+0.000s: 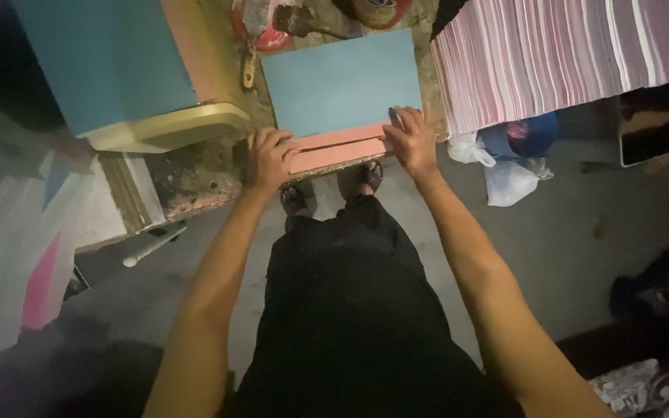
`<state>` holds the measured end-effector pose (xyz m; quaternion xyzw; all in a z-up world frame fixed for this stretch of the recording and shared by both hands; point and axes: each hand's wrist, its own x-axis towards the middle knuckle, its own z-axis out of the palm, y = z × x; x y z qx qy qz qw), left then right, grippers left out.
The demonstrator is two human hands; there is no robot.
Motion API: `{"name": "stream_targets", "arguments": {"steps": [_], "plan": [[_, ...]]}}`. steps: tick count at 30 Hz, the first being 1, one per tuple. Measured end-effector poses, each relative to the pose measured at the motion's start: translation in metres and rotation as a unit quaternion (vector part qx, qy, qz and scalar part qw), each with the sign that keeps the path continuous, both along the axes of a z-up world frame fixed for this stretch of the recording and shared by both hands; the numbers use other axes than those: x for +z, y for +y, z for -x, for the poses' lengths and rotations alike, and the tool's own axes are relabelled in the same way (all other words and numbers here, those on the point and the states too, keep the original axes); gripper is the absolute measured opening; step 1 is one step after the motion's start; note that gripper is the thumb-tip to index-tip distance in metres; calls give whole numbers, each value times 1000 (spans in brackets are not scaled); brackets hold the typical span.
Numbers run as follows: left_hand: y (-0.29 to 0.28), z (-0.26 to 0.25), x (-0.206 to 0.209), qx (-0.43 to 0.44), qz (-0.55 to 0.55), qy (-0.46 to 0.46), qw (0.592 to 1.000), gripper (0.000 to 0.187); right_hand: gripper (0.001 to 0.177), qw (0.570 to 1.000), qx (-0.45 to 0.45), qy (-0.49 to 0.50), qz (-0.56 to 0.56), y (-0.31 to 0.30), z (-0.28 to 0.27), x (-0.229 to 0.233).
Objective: Manually binding stacks of paper by aligning the sheets and applying adhesive to the edges with a brush.
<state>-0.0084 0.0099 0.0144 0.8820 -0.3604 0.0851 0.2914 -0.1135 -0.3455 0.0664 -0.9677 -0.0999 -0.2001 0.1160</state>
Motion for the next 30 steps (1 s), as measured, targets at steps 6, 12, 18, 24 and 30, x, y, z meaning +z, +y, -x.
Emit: {"name": "stream_targets", "arguments": {"steps": [6,12,18,24,30], "plan": [[-64,13,7,-85,-37,-6,996,34,12,999,-16,-39,-14,2,3,-30],[-166,14,-35,-143,-66,-130,979,29,8,998,-54,-18,-4,2,0,-31],[-175,17,-30,-100,-53,-188,975,4,35,988,-41,12,-148,0,-6,-13],[-173,20,-9,-73,-61,-189,977,7,56,970,-165,90,-156,3,-16,18],[-172,17,-5,-88,-39,-138,986,9,63,943,-215,88,-238,-19,-11,9]]}}
